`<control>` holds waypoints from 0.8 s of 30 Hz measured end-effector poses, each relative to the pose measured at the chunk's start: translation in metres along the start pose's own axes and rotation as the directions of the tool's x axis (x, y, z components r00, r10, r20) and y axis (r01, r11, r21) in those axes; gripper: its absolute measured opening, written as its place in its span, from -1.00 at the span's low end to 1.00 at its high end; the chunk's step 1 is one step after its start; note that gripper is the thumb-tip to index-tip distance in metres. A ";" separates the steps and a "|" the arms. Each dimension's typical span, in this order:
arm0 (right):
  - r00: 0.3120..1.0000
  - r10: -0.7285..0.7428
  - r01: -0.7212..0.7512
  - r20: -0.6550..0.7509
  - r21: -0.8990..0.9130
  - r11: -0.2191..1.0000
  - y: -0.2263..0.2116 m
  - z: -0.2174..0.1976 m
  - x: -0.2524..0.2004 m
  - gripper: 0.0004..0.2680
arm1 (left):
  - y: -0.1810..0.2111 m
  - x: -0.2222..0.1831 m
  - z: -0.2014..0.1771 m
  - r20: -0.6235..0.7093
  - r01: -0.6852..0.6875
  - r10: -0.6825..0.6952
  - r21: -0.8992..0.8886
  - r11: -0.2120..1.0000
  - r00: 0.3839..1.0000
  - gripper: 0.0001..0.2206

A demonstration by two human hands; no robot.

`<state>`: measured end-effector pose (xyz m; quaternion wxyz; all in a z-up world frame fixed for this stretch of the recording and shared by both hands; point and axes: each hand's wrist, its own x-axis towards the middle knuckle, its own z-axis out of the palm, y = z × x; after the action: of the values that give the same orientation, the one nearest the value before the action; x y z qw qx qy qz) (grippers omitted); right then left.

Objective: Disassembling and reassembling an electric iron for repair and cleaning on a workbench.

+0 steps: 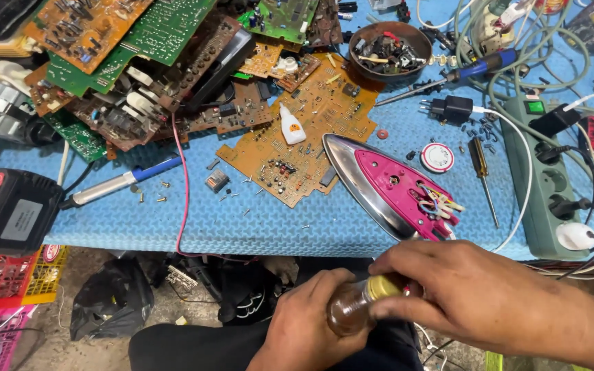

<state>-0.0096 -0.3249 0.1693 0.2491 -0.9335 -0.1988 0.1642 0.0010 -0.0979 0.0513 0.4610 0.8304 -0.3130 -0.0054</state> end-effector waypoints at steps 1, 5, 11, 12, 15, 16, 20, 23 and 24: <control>1.000 0.001 -0.001 0.000 -0.001 1.000 -0.004 -0.007 0.000 -0.65 | -0.001 0.001 0.000 0.000 -0.001 0.001 -0.001 1.000 1.000 -0.49; 0.939 -0.343 0.340 0.011 0.106 0.934 -0.005 -0.027 0.004 -0.84 | -0.003 0.003 0.000 0.018 0.009 -0.008 -0.029 1.000 1.000 -0.50; 0.965 -0.230 0.233 -0.127 0.005 0.972 0.024 -0.059 0.025 -0.80 | -0.011 0.006 0.003 0.083 0.173 -0.166 -0.088 0.981 0.983 -0.44; 0.965 -0.243 0.249 -0.100 0.049 0.967 0.019 -0.064 0.029 -0.76 | -0.014 0.006 0.005 0.053 0.210 -0.206 -0.097 0.973 0.977 -0.42; 0.971 0.206 -0.210 0.125 0.019 0.978 0.004 -0.044 0.030 -0.46 | -0.012 0.011 0.007 -0.077 0.108 -0.111 -0.043 0.993 0.991 -0.46; 0.972 0.204 -0.208 0.120 0.016 0.978 0.003 -0.034 0.030 -0.46 | -0.014 0.013 0.007 -0.081 0.103 -0.106 -0.041 0.994 0.991 -0.46; 0.995 -0.099 0.098 0.011 0.023 0.995 -0.004 -0.018 0.020 -0.79 | -0.016 0.010 0.011 -0.027 0.173 -0.172 0.031 0.984 0.985 -0.47; 0.972 -0.234 0.234 -0.018 0.068 0.970 -0.007 -0.022 0.019 -0.78 | -0.013 0.012 0.010 -0.010 0.141 -0.141 0.011 0.990 0.990 -0.46; 0.964 -0.260 0.264 -0.059 0.064 0.962 -0.008 -0.022 0.019 -0.77 | -0.012 0.014 0.009 -0.024 0.133 -0.133 0.009 0.991 0.991 -0.48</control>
<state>0.0137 -0.3185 0.1871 0.3065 -0.8934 -0.3083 0.1134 0.0157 -0.1079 0.0412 0.4589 0.8518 -0.2515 -0.0251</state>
